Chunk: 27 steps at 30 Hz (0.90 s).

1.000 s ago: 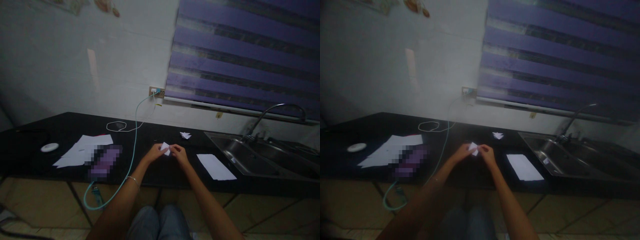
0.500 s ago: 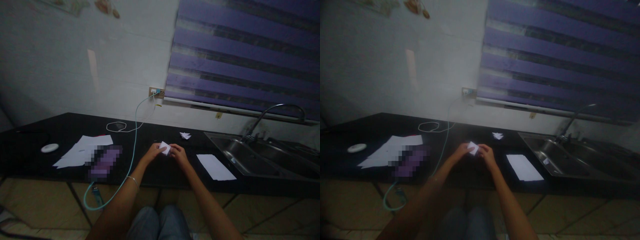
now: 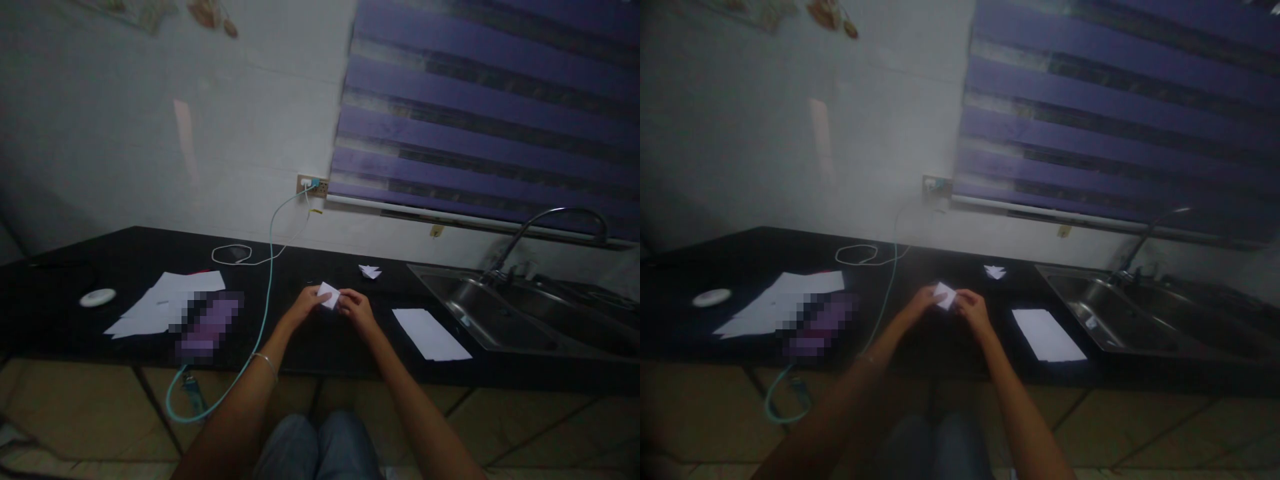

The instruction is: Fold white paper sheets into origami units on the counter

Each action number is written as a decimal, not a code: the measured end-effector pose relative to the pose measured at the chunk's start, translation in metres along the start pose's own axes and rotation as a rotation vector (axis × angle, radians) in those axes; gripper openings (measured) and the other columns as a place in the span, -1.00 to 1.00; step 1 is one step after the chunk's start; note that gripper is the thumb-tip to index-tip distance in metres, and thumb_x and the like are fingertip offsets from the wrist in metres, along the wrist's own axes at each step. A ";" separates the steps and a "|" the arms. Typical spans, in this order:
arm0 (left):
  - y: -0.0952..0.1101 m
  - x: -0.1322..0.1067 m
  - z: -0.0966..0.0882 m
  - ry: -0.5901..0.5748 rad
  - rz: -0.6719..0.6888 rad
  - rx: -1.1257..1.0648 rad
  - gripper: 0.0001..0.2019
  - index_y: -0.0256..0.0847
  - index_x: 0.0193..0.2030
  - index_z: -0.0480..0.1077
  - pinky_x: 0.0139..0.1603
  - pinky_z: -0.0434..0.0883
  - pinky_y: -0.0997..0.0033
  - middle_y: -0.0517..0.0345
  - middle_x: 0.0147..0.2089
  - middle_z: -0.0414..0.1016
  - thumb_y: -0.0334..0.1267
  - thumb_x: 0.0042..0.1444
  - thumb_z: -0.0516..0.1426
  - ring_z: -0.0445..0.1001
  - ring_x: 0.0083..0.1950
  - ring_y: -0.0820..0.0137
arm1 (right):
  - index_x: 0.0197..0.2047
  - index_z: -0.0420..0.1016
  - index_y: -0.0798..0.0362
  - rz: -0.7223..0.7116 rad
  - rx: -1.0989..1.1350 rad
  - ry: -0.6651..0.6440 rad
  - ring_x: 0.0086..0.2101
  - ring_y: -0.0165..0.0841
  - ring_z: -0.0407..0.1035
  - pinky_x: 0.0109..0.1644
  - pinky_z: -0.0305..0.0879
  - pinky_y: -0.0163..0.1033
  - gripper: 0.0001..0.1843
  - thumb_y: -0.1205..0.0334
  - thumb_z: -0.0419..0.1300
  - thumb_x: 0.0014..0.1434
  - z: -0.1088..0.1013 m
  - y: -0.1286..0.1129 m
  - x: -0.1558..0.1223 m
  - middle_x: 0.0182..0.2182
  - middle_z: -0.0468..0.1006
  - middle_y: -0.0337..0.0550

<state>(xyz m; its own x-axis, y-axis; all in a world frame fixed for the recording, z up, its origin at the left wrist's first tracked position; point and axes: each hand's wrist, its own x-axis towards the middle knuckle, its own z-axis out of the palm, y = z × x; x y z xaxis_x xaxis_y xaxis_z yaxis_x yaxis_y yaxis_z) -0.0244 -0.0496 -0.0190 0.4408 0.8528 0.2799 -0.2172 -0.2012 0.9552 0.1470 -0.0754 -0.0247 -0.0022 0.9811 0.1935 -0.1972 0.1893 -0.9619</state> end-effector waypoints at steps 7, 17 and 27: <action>0.003 -0.002 0.003 -0.027 0.000 -0.001 -0.62 -0.41 -0.29 0.51 -0.30 0.30 0.45 0.03 -0.37 0.53 -0.05 -0.06 0.26 0.43 -0.38 0.39 | -0.34 0.54 0.08 -0.008 -0.026 -0.008 -0.56 -0.46 0.30 -0.50 0.20 -0.36 -0.76 0.13 0.30 -0.09 -0.002 0.001 0.001 -0.55 0.46 -0.24; 0.000 -0.001 0.003 -0.083 0.009 0.033 -0.66 -0.39 -0.29 0.52 -0.29 0.29 0.46 0.06 -0.37 0.53 -0.09 -0.06 0.27 0.43 -0.36 0.39 | -0.45 0.50 0.09 -0.097 -0.234 -0.021 -0.55 -0.46 0.24 -0.50 0.10 -0.37 -0.75 0.05 0.31 -0.06 -0.005 0.004 0.001 -0.58 0.41 -0.28; -0.002 0.000 0.002 -0.071 0.050 0.031 -0.63 -0.40 -0.27 0.53 -0.28 0.29 0.45 0.05 -0.37 0.53 -0.07 -0.05 0.25 0.44 -0.36 0.37 | -0.46 0.55 0.14 -0.095 -0.261 -0.012 -0.58 -0.44 0.27 -0.48 0.12 -0.33 -0.68 0.01 0.34 -0.07 -0.006 0.003 0.002 -0.62 0.46 -0.20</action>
<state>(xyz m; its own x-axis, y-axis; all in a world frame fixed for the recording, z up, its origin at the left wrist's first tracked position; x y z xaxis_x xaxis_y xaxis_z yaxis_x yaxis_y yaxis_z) -0.0223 -0.0505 -0.0208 0.4906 0.8056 0.3322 -0.2138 -0.2583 0.9421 0.1526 -0.0729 -0.0287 -0.0074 0.9581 0.2862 0.0625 0.2861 -0.9562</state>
